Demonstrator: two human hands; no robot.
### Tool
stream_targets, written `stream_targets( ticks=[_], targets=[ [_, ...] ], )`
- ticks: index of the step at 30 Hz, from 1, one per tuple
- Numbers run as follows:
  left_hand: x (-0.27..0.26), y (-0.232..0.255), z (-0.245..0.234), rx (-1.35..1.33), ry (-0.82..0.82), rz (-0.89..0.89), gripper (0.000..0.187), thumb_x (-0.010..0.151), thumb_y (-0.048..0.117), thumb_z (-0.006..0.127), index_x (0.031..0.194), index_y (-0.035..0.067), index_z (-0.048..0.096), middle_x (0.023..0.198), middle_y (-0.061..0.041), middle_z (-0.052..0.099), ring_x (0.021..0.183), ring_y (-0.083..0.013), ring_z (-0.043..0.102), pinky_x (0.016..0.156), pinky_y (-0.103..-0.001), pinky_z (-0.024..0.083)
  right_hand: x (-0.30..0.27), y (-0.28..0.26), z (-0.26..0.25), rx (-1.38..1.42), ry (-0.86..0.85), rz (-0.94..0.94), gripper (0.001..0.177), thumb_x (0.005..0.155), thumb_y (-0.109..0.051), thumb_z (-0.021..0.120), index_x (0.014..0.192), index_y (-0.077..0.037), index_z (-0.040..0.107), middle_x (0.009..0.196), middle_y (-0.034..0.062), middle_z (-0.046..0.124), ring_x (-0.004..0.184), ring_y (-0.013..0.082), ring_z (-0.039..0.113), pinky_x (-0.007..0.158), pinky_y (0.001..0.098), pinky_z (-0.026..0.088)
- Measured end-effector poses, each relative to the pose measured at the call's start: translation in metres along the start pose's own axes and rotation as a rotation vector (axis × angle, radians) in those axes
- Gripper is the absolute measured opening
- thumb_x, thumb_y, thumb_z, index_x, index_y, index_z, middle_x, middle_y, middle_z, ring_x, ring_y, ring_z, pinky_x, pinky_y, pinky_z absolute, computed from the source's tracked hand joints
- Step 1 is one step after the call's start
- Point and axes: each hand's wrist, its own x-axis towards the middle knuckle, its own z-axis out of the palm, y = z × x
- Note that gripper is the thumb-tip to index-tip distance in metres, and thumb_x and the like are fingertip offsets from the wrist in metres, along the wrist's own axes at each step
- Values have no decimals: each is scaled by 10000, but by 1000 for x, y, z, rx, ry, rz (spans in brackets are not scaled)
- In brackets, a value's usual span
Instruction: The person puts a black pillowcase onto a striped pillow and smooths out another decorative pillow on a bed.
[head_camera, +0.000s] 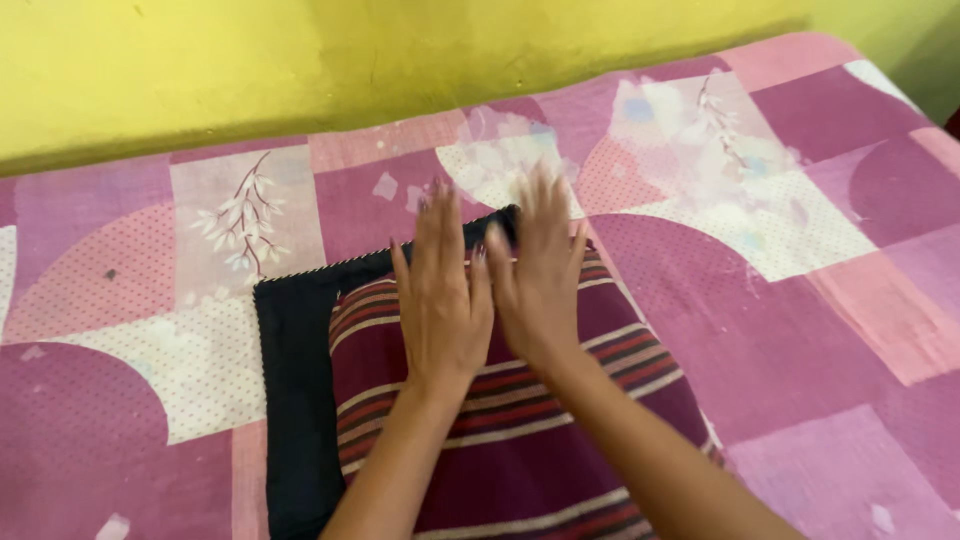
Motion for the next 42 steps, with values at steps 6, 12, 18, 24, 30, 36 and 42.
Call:
stream_targets(
  ticks=[6,12,18,24,30,36,42],
  targets=[
    [-58,-63,33,283,-285,-29,587,1030,399,407,1544,115,400,1625,-51,373,1512,-253,295,1233,-531,160,-45,42,30,-198,-674,-133,666,1017,-547,374,1576,-186,346,1684,53,228,1567,248,132,1216,619,63],
    [-20,-94,11,360,-374,-84,695,965,542,468,1493,91,440,1542,-85,435,1442,-252,353,1177,-518,206,5,84,31,-283,-787,30,750,957,-691,325,1579,-272,326,1665,21,242,1545,230,149,1221,596,70],
    [-34,-122,1,193,-256,-358,751,968,531,554,1479,-8,439,1511,-223,463,1421,-364,407,1175,-446,331,6,114,17,-304,-757,263,765,943,-709,329,1578,-283,323,1666,-15,270,1562,215,175,1238,579,127],
    [-73,-134,-2,6,-118,-438,802,988,539,536,1512,-43,363,1528,-274,439,1418,-408,423,1155,-436,362,-22,115,3,-334,-633,300,768,953,-663,354,1586,-231,306,1684,11,234,1551,244,171,1195,578,189],
    [-116,-121,-30,-83,-285,-751,822,975,593,412,1576,47,282,1557,-216,410,1380,-397,472,1119,-439,414,-64,123,-31,-289,-587,199,725,992,-604,364,1581,-183,326,1665,28,281,1548,258,219,1210,530,217],
    [-118,-108,-61,98,-509,-704,771,990,558,411,1574,72,289,1616,-155,352,1438,-349,437,1141,-428,421,-113,142,-90,-69,-584,437,746,946,-612,393,1573,-209,376,1636,76,356,1505,276,314,1212,469,238],
    [-112,-43,-74,258,-516,-342,769,979,512,502,1560,59,281,1622,-221,232,1465,-387,307,1196,-457,293,-113,153,-112,-38,-525,730,890,1004,-695,373,1611,-52,272,1621,230,342,1493,362,363,1235,520,286]
  ],
)
